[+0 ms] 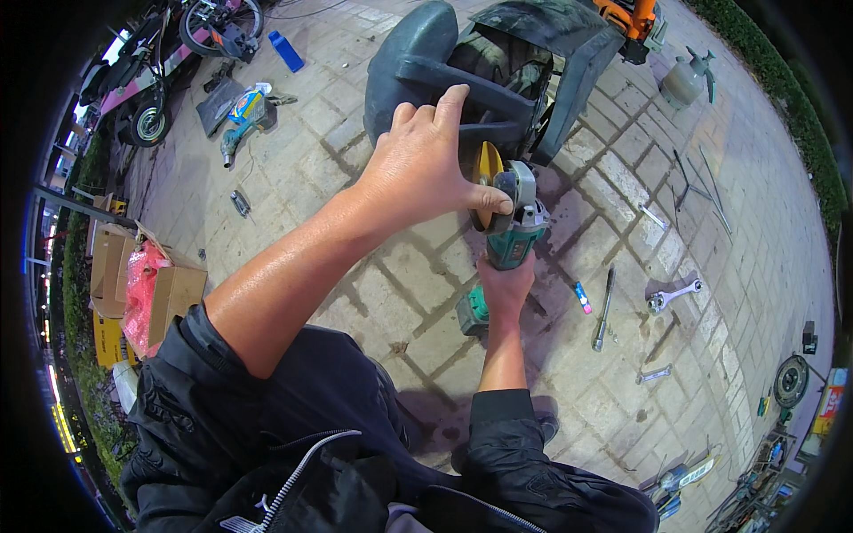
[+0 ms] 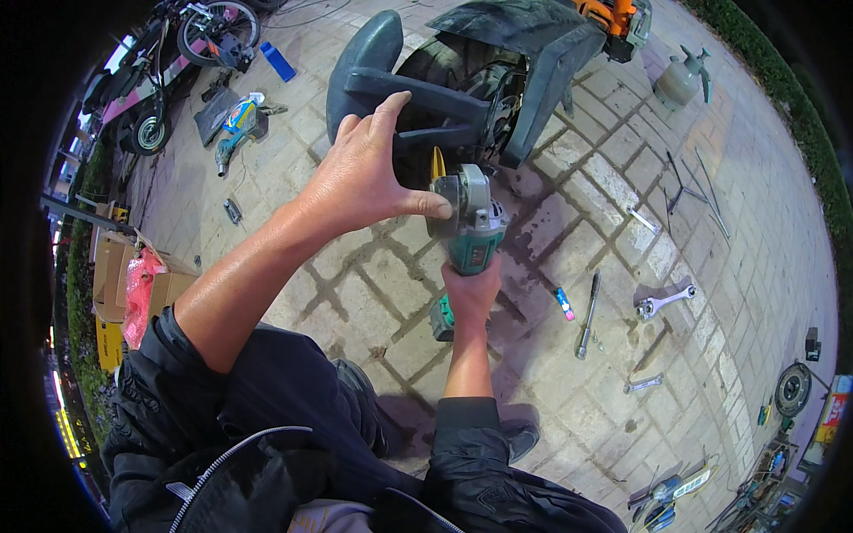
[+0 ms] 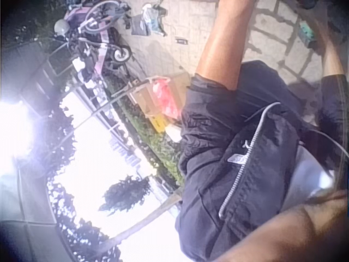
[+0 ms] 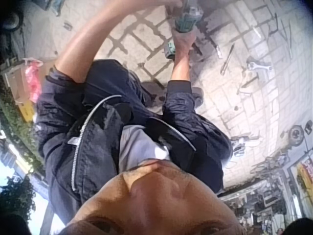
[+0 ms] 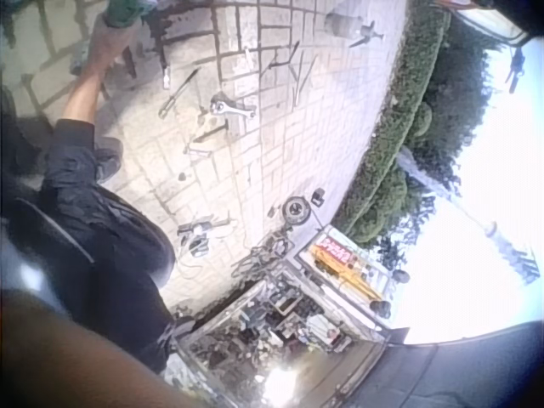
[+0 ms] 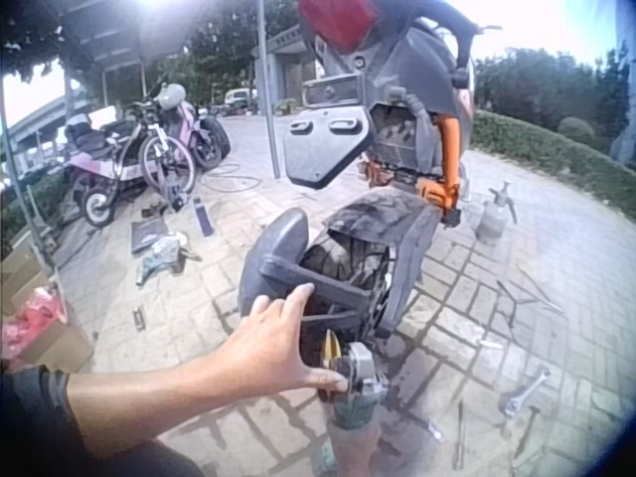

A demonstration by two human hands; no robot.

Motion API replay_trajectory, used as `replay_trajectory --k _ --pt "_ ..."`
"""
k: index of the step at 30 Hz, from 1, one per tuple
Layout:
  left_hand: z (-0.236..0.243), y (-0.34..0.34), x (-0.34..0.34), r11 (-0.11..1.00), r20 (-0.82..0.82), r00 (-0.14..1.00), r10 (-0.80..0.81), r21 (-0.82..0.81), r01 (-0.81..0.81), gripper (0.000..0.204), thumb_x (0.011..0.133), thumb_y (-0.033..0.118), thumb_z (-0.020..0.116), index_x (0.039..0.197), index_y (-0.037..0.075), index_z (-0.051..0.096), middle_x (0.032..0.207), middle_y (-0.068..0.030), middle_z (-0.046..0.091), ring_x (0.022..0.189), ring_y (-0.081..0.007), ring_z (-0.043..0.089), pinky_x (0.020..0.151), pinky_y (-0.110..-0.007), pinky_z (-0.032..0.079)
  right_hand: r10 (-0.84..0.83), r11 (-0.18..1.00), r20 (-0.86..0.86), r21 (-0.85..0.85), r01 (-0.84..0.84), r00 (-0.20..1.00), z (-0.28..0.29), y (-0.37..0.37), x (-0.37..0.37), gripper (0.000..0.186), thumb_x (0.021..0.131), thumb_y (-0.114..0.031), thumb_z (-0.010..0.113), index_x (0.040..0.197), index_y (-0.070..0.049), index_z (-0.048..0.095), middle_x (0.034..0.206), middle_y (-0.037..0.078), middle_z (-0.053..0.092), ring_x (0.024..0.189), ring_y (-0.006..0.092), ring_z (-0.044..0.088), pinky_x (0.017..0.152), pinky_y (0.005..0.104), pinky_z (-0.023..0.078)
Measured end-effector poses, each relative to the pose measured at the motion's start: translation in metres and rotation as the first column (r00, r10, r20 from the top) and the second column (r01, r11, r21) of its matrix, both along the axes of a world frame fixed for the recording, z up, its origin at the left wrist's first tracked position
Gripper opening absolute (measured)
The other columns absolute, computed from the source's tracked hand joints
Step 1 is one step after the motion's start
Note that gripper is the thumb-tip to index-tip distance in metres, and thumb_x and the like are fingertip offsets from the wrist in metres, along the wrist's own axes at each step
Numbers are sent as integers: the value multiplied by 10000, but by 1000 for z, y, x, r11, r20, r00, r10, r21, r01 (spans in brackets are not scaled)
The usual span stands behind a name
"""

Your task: The person cleans a small electrical component by hand, holds a power grinder, and aligns a mudguard on a scooter before coiling a cable.

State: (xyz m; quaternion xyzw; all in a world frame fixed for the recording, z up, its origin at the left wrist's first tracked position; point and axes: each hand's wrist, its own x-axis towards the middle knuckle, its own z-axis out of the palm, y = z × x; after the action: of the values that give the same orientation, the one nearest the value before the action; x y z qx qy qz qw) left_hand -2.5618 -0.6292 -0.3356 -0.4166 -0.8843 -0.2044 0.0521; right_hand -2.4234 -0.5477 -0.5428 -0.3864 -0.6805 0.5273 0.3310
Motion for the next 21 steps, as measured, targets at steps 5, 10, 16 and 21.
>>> replay_trajectory --k 5,10,16,21 --pt "1 0 0 1000 3 1000 -1 2 1 1220 538 562 888 1444 -16 311 1156 -257 580 1164 -401 495 976 -465 457 2 1000 -31 -4 -2 1000 0 0 -1 450 637 -152 785 991 -6 549 870 187 679 817 353 686 737 407 518" --pt "1 0 0 1000 8 1000 -3 7 3 1222 540 563 886 1443 -25 310 1156 -258 580 1169 -400 493 978 -459 457 14 1000 -15 -2 -14 1000 -4 2 0 447 634 -152 785 982 -4 546 866 191 677 816 361 684 732 412 517" --pt "7 0 2 999 91 996 20 -48 -15 1283 505 548 915 1462 -15 271 1263 -285 532 1226 -410 465 1046 -463 411 28 1000 -5 12 -28 1000 -2 1 0 447 646 -138 791 997 -6 547 871 169 678 805 311 671 734 389 514" --pt "8 0 2 1000 102 995 11 -27 -8 1285 502 551 914 1461 -16 273 1262 -285 533 1231 -408 462 1049 -459 410 25 999 -16 39 -25 1000 -1 3 1 446 636 -146 779 980 -3 535 854 199 673 807 377 678 721 423 515"
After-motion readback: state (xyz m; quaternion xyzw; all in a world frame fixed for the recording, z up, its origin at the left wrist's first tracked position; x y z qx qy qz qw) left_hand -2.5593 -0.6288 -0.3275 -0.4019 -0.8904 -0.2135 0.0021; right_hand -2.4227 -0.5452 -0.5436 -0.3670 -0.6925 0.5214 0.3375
